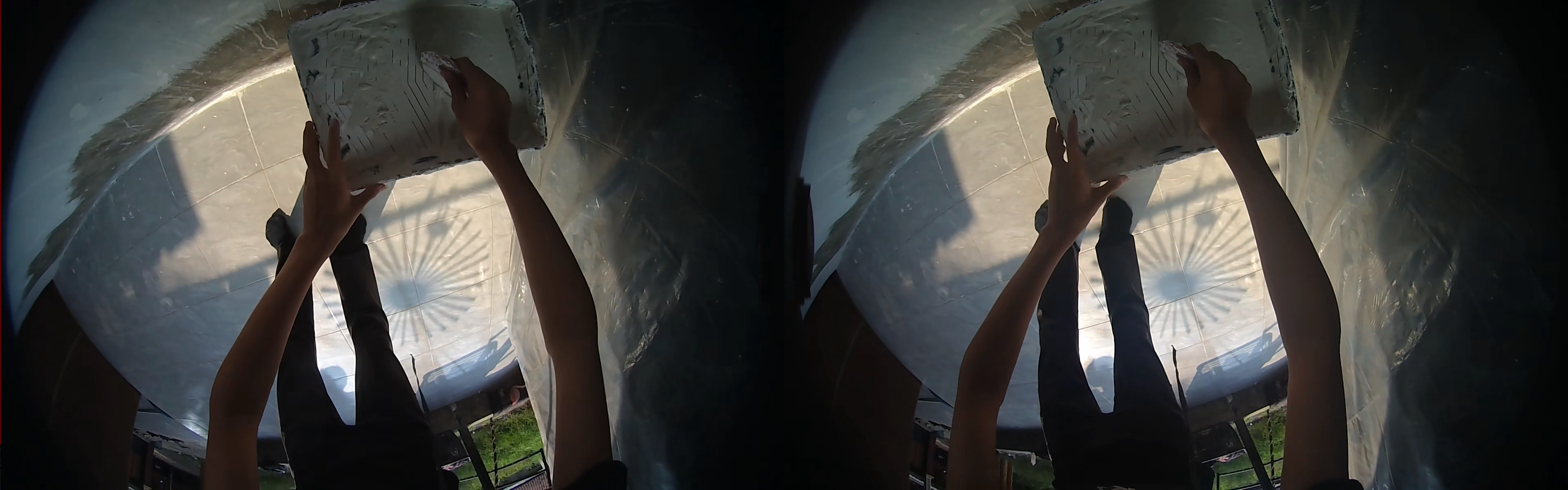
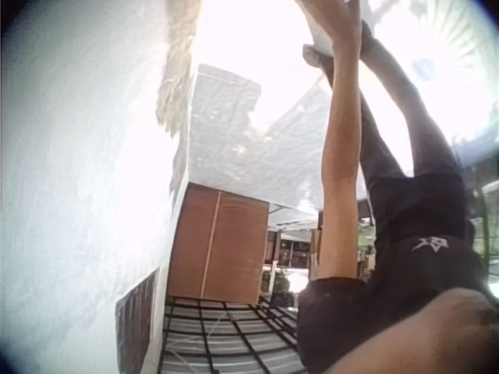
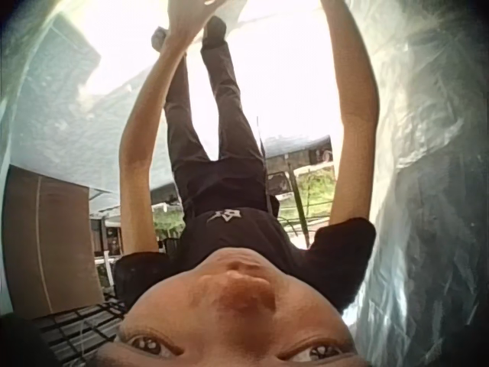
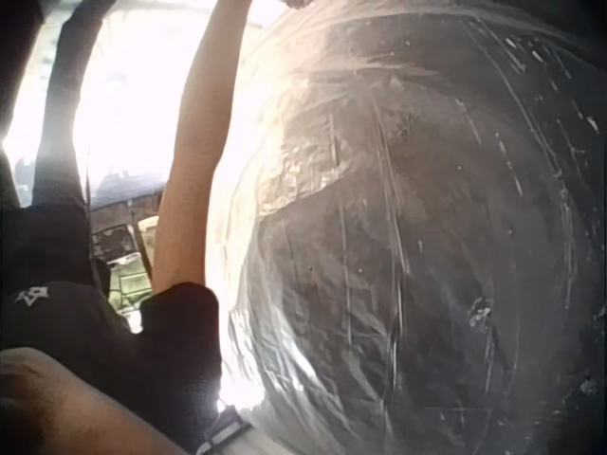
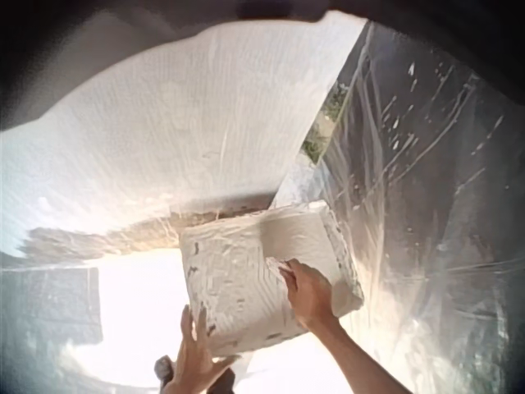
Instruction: The person applies wall putty to a damaged section of a white wall using a putty knife, scooping the material from a putty tray and spreading it onto the wall.
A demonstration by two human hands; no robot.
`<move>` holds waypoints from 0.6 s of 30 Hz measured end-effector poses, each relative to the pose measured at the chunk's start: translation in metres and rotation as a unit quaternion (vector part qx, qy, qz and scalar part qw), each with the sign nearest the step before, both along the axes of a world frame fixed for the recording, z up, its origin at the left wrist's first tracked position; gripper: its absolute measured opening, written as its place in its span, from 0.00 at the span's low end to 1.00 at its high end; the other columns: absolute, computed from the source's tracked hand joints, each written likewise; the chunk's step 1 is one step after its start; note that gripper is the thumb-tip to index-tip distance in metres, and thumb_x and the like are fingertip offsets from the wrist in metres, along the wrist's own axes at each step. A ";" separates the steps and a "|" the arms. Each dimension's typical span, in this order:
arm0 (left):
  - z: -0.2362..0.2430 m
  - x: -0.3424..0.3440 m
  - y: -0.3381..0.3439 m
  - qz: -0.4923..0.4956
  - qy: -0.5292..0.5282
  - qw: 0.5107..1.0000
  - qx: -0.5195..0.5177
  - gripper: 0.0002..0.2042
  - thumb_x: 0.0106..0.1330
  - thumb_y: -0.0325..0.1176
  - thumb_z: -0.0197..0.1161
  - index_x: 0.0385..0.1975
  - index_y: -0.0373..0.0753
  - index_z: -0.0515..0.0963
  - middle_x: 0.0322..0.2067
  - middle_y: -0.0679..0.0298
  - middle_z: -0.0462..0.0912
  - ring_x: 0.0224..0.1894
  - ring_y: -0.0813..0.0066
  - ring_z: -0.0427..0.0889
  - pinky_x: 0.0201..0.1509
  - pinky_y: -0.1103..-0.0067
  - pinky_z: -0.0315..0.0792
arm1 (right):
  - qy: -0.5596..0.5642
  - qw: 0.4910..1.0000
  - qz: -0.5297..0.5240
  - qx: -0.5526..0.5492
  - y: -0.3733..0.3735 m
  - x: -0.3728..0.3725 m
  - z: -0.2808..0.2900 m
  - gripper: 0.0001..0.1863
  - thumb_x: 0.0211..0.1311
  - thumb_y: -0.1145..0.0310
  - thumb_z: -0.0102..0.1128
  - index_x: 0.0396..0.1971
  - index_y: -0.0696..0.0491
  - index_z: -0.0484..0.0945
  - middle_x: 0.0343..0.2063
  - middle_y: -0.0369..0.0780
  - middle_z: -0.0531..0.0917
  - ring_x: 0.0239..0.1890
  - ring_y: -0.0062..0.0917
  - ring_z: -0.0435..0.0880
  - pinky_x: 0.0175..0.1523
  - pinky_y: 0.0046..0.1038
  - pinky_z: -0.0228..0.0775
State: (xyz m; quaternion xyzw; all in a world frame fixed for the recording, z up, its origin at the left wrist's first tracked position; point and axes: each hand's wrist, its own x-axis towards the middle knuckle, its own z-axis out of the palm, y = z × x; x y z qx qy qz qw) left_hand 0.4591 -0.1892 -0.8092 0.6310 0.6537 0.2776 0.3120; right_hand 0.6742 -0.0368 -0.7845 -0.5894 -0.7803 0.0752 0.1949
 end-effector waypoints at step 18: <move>-0.003 0.003 -0.004 0.036 -0.051 0.998 -0.027 0.62 0.45 0.40 0.82 0.75 0.34 0.39 0.72 0.37 0.43 0.75 0.41 0.50 0.72 0.60 0.64 | 0.066 0.972 0.221 0.032 -0.075 0.017 0.004 0.07 0.51 0.73 0.72 0.29 0.51 0.81 0.27 0.35 0.85 0.27 0.30 0.81 0.34 0.31 0.74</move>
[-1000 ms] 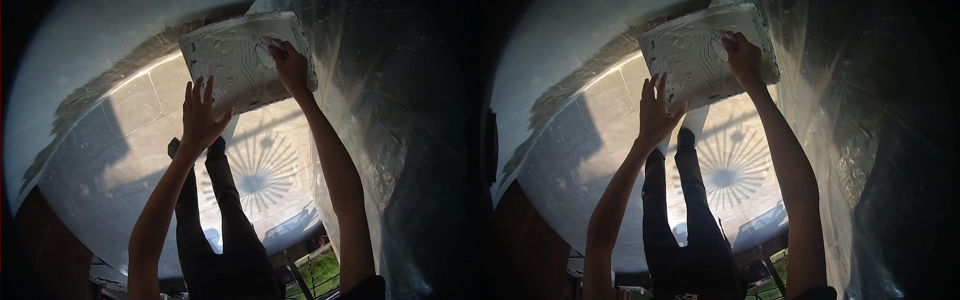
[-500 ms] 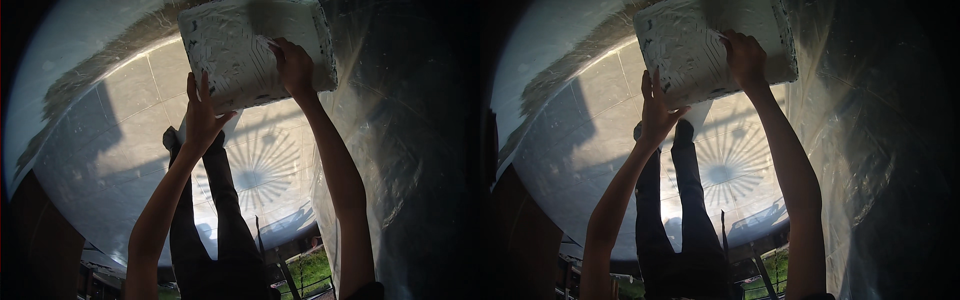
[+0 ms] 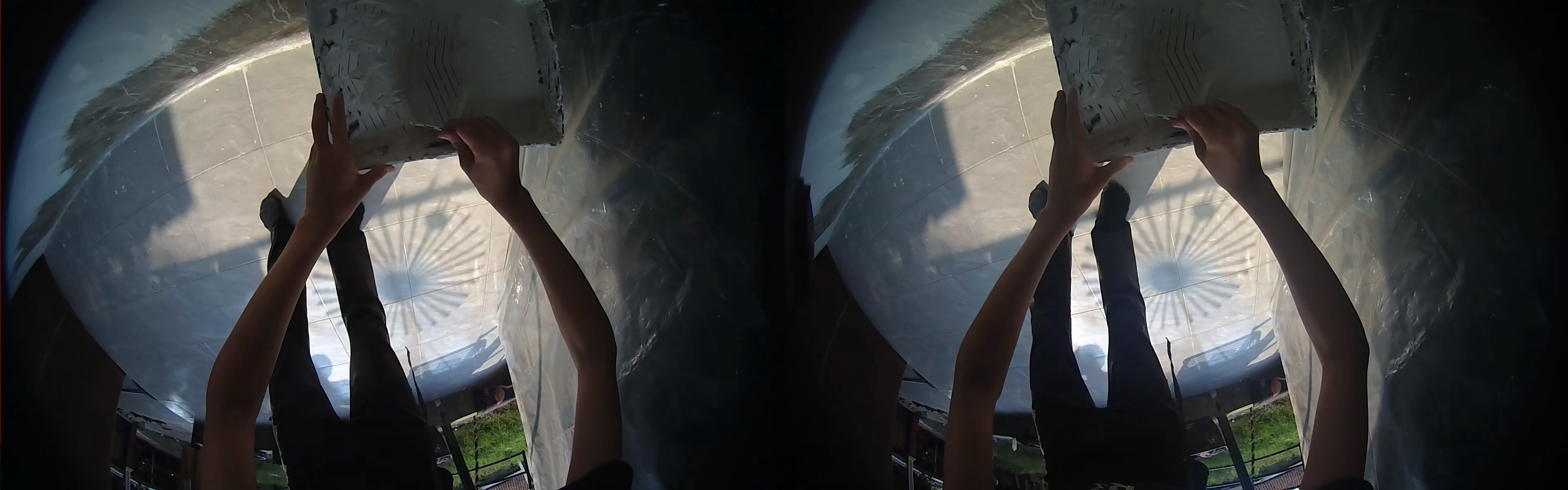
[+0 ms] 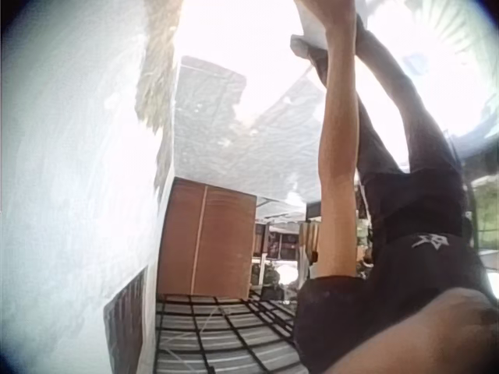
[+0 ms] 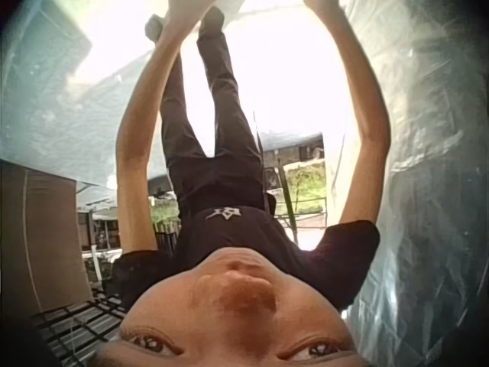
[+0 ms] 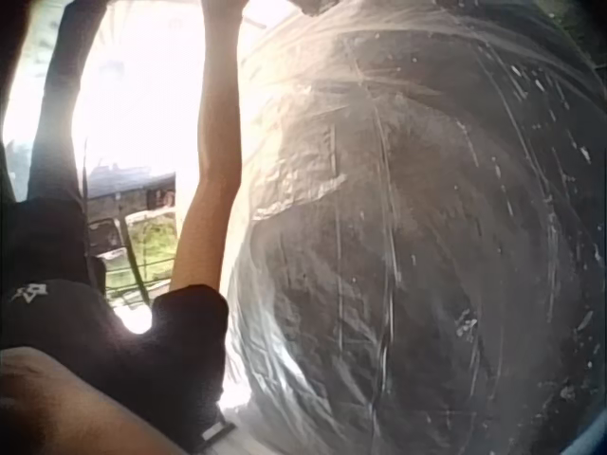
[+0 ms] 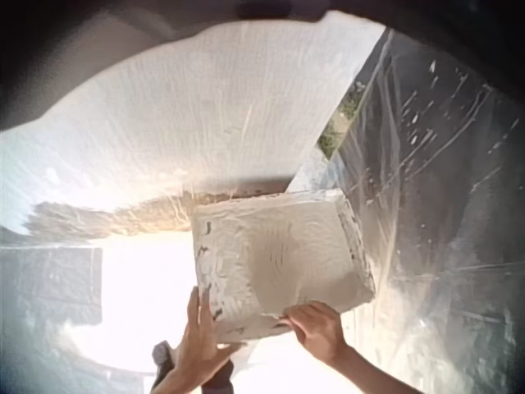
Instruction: The person applies wall putty to a damaged section of a white wall using a putty knife, scooping the material from a putty tray and spreading it onto the wall.
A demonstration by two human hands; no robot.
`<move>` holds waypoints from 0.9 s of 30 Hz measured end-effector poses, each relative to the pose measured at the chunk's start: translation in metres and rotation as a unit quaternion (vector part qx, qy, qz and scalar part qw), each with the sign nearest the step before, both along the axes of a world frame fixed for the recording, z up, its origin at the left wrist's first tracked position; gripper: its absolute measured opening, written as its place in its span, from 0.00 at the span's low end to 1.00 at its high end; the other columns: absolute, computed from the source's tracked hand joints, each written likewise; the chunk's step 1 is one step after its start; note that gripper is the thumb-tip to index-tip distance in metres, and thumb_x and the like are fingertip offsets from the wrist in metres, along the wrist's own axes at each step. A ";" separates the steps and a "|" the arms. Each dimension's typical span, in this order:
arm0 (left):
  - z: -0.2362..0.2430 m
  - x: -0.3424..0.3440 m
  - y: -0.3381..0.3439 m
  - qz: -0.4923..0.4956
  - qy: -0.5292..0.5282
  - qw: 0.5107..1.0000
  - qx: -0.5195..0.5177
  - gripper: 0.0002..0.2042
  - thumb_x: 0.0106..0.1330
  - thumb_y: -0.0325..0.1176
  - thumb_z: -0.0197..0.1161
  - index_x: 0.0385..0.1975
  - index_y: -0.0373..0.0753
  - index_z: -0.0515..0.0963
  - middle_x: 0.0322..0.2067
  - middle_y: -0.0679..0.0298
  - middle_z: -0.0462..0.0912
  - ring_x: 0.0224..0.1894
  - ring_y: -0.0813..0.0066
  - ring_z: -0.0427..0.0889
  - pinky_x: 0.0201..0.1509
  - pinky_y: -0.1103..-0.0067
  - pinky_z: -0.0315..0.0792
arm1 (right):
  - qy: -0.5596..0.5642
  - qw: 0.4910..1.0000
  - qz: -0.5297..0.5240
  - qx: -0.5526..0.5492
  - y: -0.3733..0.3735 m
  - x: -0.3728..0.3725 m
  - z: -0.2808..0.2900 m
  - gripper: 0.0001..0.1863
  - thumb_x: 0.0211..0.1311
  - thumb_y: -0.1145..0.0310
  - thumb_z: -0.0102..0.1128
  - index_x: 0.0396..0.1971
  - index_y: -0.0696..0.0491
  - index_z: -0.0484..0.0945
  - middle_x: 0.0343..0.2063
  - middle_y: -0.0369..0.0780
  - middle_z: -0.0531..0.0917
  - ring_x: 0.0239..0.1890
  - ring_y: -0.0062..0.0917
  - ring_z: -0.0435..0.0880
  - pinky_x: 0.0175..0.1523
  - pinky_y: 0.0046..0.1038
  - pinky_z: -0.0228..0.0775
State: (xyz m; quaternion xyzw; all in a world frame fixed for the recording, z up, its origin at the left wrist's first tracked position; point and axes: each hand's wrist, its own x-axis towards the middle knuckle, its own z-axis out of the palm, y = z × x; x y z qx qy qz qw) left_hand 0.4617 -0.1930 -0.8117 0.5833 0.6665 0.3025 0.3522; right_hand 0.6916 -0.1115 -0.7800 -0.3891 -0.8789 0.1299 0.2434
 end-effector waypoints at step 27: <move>0.001 0.006 0.000 0.034 0.030 0.999 0.019 0.65 0.42 0.41 0.83 0.76 0.41 0.39 0.73 0.39 0.45 0.73 0.38 0.56 0.69 0.57 0.67 | -0.101 0.959 0.122 -0.237 0.040 -0.008 0.024 0.11 0.60 0.61 0.69 0.37 0.52 0.83 0.25 0.42 0.84 0.30 0.38 0.84 0.37 0.37 0.75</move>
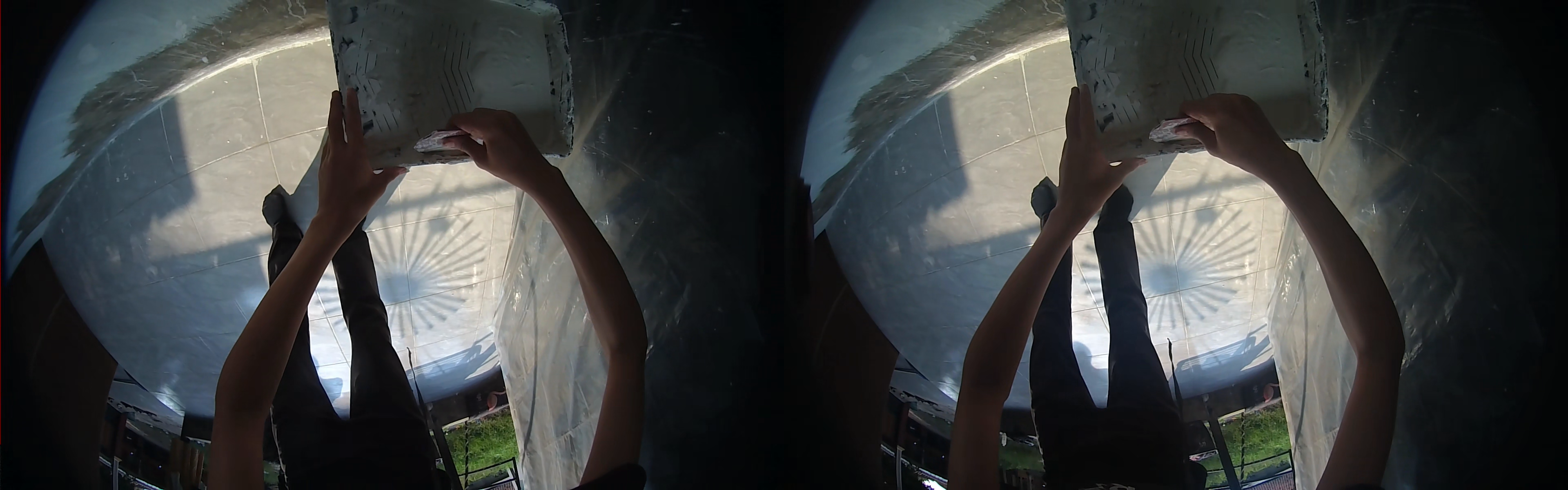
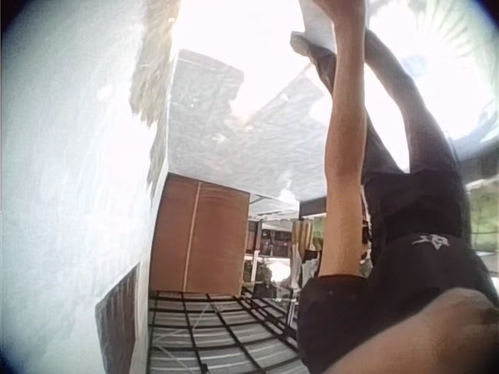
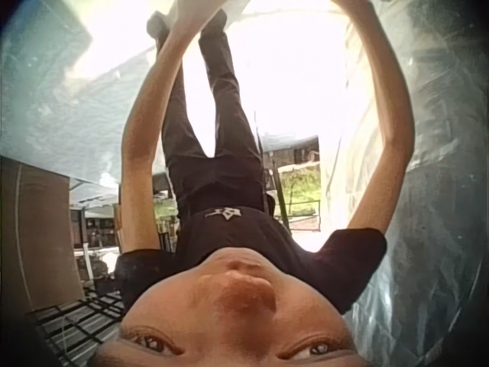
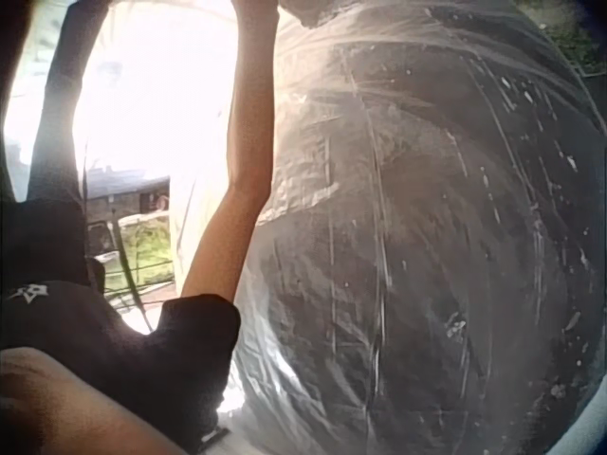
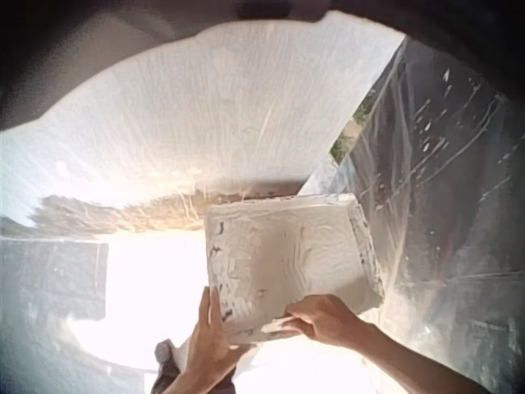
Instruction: The person applies wall putty to a damaged section of a white wall using a putty knife, scooping the material from a putty tray and spreading it onto the wall.
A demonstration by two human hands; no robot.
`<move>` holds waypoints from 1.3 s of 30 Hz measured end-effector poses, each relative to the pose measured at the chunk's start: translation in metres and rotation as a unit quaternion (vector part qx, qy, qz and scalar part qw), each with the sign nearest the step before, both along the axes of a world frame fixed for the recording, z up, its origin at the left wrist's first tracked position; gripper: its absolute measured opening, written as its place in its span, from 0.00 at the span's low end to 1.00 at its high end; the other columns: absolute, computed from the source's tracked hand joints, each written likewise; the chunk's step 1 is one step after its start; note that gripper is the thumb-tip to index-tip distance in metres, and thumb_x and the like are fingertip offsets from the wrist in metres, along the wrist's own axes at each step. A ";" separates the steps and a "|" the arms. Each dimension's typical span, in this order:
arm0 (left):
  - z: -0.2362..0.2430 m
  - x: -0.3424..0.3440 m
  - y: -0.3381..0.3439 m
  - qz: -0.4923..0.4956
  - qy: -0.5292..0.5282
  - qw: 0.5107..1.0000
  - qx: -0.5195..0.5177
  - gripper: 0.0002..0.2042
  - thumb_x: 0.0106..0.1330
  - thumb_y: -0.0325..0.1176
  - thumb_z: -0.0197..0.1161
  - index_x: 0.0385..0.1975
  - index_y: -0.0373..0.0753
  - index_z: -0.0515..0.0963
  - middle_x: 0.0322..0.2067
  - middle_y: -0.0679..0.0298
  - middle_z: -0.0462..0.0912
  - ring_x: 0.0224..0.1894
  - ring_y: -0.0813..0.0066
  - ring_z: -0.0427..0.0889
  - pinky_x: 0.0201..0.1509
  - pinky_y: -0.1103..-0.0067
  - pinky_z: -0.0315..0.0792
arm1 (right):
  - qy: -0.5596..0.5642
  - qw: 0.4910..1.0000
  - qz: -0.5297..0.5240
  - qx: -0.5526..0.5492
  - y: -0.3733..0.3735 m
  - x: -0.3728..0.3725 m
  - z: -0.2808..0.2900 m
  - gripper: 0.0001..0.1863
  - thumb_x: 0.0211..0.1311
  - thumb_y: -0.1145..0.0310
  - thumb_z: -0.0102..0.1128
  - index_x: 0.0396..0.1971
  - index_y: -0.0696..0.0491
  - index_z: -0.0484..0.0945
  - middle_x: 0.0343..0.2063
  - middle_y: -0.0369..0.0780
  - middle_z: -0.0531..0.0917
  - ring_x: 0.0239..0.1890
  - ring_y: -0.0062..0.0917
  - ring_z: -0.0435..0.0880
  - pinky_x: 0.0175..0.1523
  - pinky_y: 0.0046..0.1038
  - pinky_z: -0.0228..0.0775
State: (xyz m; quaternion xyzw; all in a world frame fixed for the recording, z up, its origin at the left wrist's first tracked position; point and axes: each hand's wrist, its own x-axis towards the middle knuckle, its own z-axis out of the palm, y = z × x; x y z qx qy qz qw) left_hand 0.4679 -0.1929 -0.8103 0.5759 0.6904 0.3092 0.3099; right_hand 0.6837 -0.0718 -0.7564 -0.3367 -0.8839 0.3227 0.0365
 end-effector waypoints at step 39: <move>0.198 -0.071 0.071 0.003 0.041 0.987 0.155 0.45 0.62 0.38 0.71 0.74 0.36 0.48 0.73 0.49 0.53 0.77 0.49 0.48 0.77 0.60 0.51 | 0.278 0.841 -0.305 -0.350 0.093 -0.030 0.213 0.21 0.67 0.59 0.63 0.48 0.63 0.80 0.39 0.41 0.86 0.38 0.20 0.86 0.45 0.23 0.78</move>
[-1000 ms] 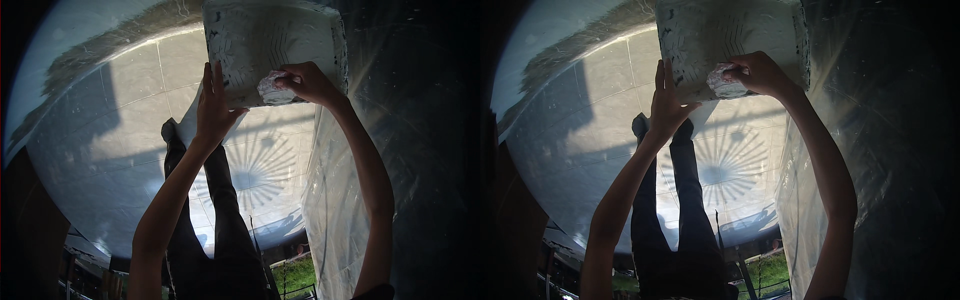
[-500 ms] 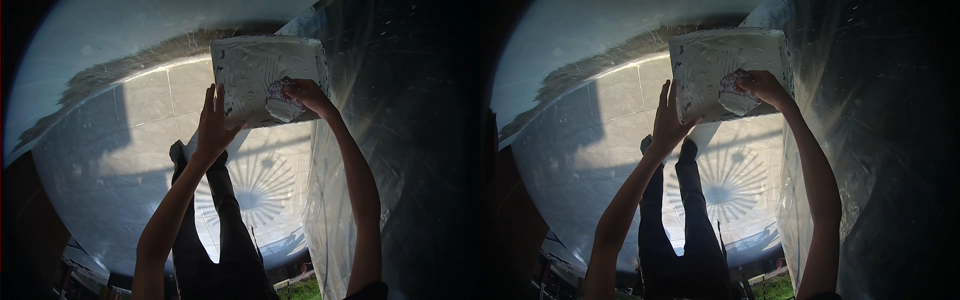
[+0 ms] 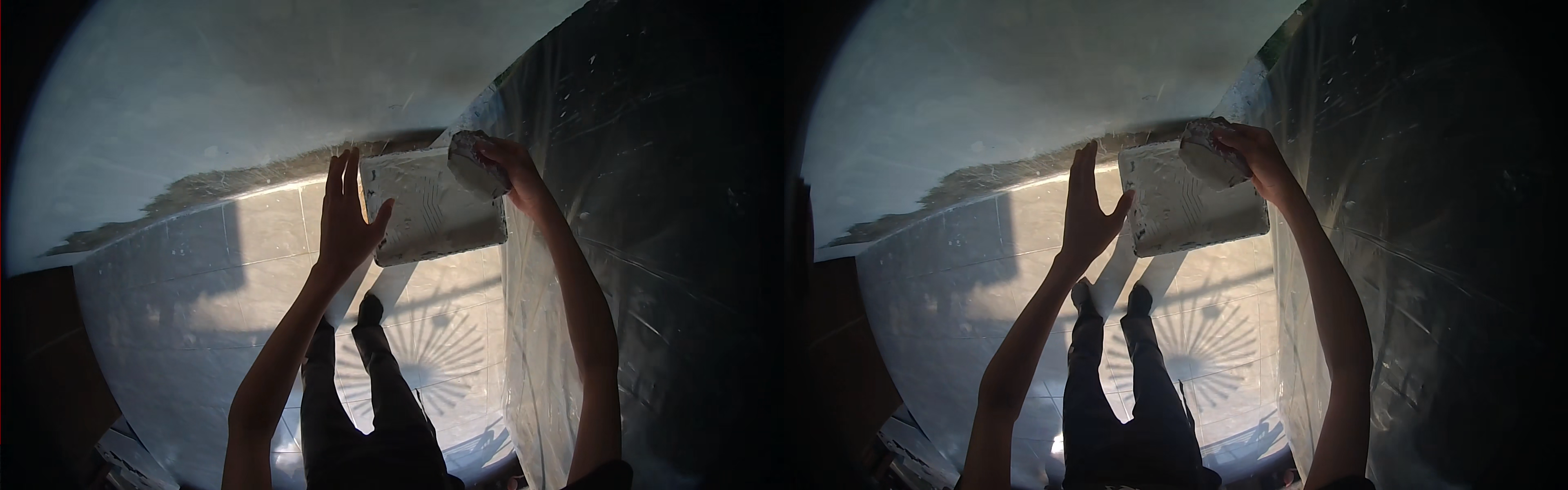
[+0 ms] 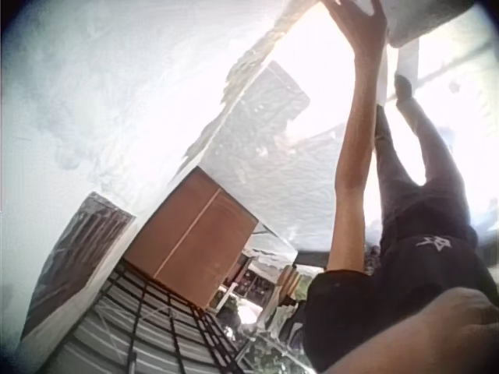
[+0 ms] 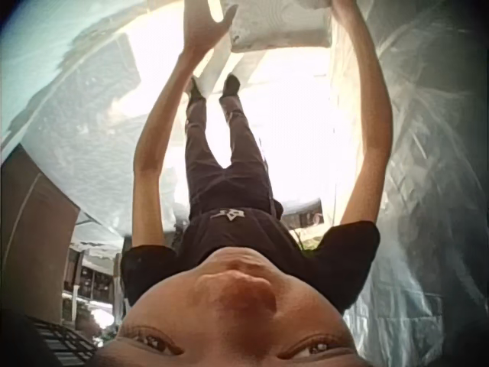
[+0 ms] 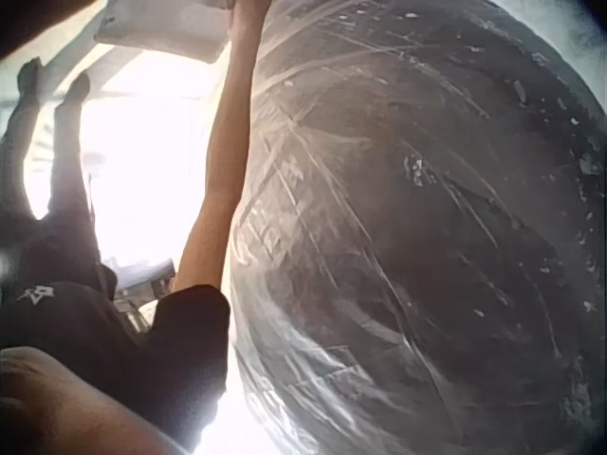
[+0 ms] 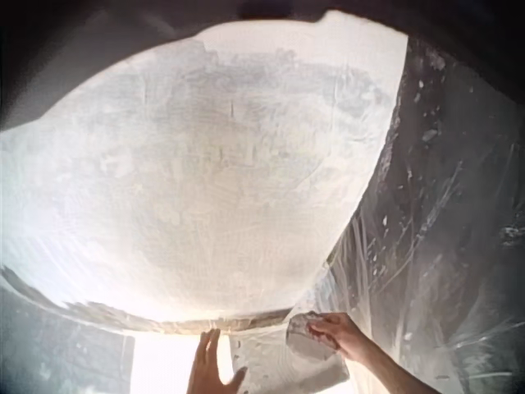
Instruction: The person applies wall putty to a damaged section of a white wall using a putty knife, scooping the material from a putty tray and spreading it onto the wall.
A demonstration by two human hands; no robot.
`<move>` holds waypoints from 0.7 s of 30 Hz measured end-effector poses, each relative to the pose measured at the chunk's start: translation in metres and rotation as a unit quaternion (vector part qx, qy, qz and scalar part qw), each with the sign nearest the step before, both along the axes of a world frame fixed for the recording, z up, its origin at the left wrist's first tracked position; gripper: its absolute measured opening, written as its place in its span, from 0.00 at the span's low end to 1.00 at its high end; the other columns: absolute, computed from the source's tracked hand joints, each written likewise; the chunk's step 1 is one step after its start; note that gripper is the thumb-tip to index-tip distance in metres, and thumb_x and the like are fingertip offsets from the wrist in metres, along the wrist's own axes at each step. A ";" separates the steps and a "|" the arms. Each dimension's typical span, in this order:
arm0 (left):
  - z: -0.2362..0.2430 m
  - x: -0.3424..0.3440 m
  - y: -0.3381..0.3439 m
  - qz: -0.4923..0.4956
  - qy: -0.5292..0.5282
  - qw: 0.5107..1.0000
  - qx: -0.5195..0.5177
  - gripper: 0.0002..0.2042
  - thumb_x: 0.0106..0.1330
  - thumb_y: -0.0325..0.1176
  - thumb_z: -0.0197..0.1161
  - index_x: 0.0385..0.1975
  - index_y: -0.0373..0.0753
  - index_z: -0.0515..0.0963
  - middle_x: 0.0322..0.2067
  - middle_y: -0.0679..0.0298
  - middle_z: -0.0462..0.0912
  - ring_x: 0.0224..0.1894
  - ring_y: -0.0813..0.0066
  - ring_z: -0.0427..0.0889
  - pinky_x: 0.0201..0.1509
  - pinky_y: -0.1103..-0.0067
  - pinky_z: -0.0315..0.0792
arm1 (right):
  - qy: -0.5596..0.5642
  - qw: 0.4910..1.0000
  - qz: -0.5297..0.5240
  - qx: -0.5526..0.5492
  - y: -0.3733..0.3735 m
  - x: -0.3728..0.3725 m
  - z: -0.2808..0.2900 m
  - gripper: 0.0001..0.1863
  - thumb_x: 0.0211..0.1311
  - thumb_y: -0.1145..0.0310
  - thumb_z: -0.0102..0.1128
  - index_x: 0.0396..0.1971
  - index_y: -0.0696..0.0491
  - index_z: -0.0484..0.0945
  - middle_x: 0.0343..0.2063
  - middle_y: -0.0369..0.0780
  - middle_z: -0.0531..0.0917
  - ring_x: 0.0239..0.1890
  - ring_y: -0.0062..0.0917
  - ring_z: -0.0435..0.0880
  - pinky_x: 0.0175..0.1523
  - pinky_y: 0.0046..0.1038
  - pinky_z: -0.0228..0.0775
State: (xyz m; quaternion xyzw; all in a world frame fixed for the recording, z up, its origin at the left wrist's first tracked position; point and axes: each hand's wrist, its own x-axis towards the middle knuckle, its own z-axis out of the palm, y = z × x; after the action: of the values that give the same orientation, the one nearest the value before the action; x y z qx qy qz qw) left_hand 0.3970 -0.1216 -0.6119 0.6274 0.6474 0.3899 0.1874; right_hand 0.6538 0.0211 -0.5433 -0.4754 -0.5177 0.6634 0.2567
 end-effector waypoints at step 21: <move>0.403 -0.221 -0.004 0.174 0.058 0.922 0.340 0.34 0.66 0.28 0.64 0.70 0.34 0.56 0.66 0.48 0.64 0.72 0.51 0.61 0.73 0.61 0.57 | 0.275 0.949 0.118 0.102 -0.018 -0.281 0.473 0.10 0.72 0.68 0.52 0.28 0.51 0.73 0.18 0.29 0.71 0.14 0.12 0.62 0.21 0.18 0.56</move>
State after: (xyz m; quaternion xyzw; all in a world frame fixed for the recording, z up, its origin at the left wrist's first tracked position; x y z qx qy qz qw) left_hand 0.1758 -0.1258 -0.2093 0.5526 0.5849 0.5755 -0.1459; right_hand 0.3733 0.0027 -0.0708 -0.1815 -0.5444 0.7377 0.3555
